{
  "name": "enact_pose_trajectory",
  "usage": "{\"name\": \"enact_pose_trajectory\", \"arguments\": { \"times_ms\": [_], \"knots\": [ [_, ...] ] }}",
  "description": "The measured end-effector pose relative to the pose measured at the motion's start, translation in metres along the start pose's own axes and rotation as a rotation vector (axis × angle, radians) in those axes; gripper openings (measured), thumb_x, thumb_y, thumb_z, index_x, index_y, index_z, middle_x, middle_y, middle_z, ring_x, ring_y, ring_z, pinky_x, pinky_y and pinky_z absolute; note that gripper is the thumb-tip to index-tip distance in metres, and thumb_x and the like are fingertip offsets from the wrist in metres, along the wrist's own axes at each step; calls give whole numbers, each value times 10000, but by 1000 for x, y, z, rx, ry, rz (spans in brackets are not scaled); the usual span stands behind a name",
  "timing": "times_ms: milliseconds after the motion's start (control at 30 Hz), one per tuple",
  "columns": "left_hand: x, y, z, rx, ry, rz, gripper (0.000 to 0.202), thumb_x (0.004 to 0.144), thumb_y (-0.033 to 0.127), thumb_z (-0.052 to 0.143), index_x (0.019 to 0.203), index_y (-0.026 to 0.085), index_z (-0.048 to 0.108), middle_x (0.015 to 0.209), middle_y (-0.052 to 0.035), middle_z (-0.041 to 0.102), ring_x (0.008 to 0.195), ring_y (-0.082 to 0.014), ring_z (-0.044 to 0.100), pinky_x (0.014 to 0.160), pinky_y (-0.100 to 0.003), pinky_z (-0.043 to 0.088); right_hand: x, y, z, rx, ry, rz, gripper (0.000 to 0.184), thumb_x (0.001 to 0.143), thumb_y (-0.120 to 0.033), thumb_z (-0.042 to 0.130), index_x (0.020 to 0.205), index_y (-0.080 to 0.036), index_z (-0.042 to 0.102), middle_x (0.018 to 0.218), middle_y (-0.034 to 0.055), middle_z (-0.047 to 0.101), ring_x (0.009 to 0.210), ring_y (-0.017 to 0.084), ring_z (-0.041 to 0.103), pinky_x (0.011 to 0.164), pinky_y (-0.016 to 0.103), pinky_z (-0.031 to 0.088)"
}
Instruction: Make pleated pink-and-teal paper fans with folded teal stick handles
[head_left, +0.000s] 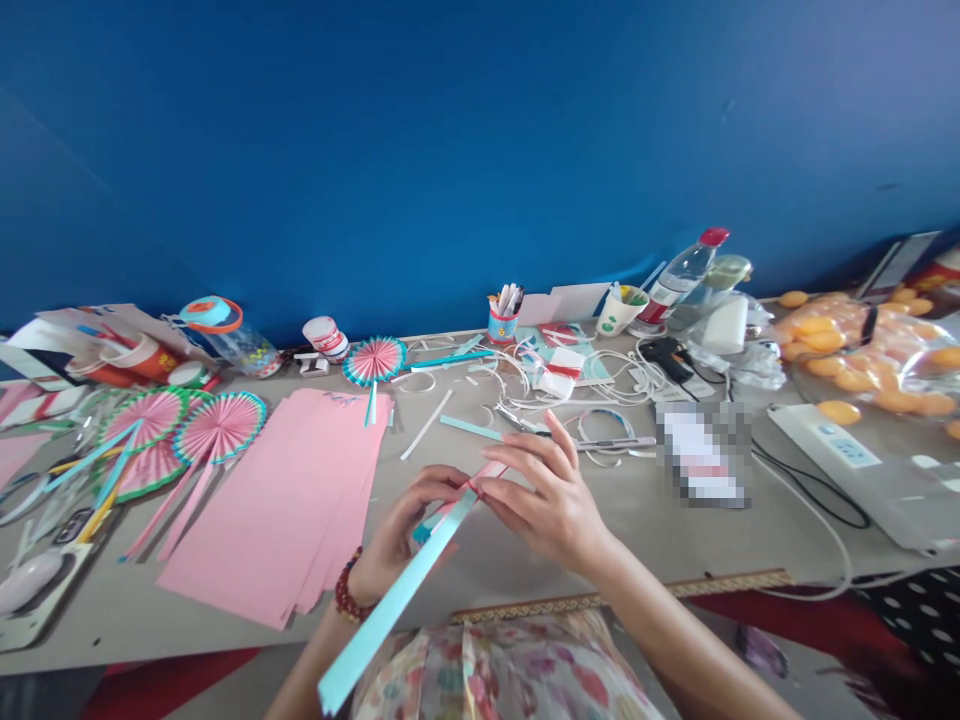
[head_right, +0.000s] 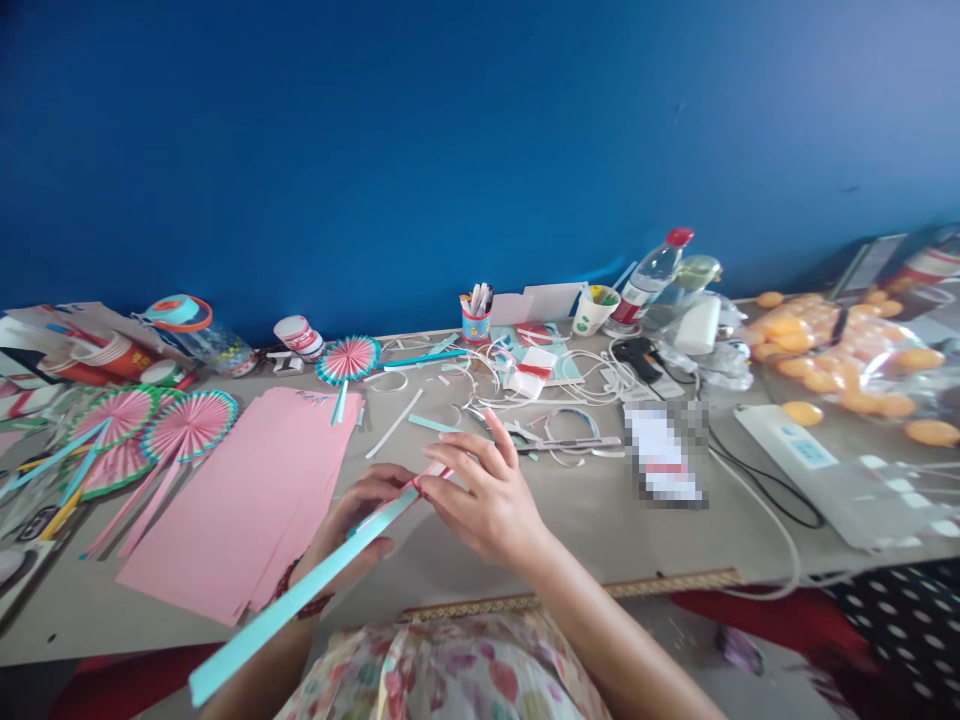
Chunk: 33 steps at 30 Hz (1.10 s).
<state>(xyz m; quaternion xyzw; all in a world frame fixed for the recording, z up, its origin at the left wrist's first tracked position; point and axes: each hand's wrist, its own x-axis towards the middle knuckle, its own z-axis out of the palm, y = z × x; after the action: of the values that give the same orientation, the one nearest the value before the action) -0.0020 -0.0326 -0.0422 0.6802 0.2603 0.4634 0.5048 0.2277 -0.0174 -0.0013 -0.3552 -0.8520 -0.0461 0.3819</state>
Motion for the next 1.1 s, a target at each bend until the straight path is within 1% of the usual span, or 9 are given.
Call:
{"name": "enact_pose_trajectory", "arguments": {
  "times_ms": [200, 300, 433, 533, 633, 767, 900, 1000, 1100],
  "knots": [
    [-2, 3, -11, -123, -116, -48, 473, 891, 498, 593, 1291, 246, 603, 1362, -162, 518, 1318, -368, 452, 1079, -529, 393, 0, 1, -1, -41, 61, -1, 189, 877, -210, 693, 1016, -334, 715, 1211, -3, 695, 1190, 235, 567, 1191, 565, 265],
    [1, 6, -11, -190, -79, -119, 434, 920, 497, 538, 1252, 238, 643, 1362, -152, 540, 1324, -363, 460, 1096, -523, 378, 1, 2, 0, -48, 66, -26, 154, 861, -204, 710, 970, -314, 712, 1205, -2, 704, 1194, 237, 569, 1188, 571, 266],
    [9, 12, -12, -316, 17, -168, 576, 906, 659, 417, 1137, 214, 701, 1268, -133, 621, 1256, -376, 524, 1075, -522, 394, 6, 2, 0, -20, 77, -72, 141, 865, -197, 709, 948, -311, 697, 1166, -32, 728, 1168, 224, 597, 1193, 595, 253],
    [18, 18, -19, -363, -44, -256, 590, 898, 654, 414, 1095, 198, 732, 1259, -112, 638, 1246, -393, 525, 1064, -518, 397, 9, 3, -4, 13, 55, -100, 157, 872, -203, 698, 980, -316, 693, 1134, -35, 740, 1146, 223, 613, 1190, 616, 251],
    [26, 18, -25, -422, -96, -320, 647, 860, 694, 440, 1029, 154, 755, 1211, -150, 658, 1193, -395, 557, 1061, -524, 402, 10, 5, -9, 14, 22, -125, 179, 865, -205, 696, 997, -325, 697, 1106, -37, 747, 1154, 230, 609, 1192, 620, 239],
    [31, 12, -20, -544, -5, -422, 492, 898, 602, 511, 818, 156, 704, 1055, -131, 654, 1016, -311, 634, 936, -468, 493, 12, 6, -10, -16, -12, -156, 195, 868, -184, 686, 990, -334, 707, 1114, -55, 742, 1152, 208, 607, 1222, 585, 182],
    [36, 6, -11, -555, -7, -532, 292, 803, 430, 746, 829, 171, 614, 909, -64, 628, 828, -210, 640, 772, -349, 524, 9, 5, -2, -31, -16, -183, 181, 871, -154, 685, 900, -331, 710, 1103, -68, 736, 1130, 175, 616, 1228, 551, 193],
    [39, 5, -10, -448, -52, -522, 286, 747, 312, 819, 901, 173, 621, 893, -31, 617, 843, -170, 616, 808, -302, 494, 4, 7, 4, -29, -8, -177, 168, 875, -152, 686, 864, -318, 709, 1103, -60, 734, 1100, 168, 630, 1216, 532, 238],
    [40, 7, -8, -357, -34, -497, 260, 775, 305, 794, 938, 172, 641, 935, -34, 623, 898, -170, 609, 861, -308, 477, 0, 9, 7, -29, 20, -161, 158, 876, -159, 694, 914, -310, 718, 1058, -44, 745, 1050, 163, 652, 1202, 500, 283]
  ]
}}
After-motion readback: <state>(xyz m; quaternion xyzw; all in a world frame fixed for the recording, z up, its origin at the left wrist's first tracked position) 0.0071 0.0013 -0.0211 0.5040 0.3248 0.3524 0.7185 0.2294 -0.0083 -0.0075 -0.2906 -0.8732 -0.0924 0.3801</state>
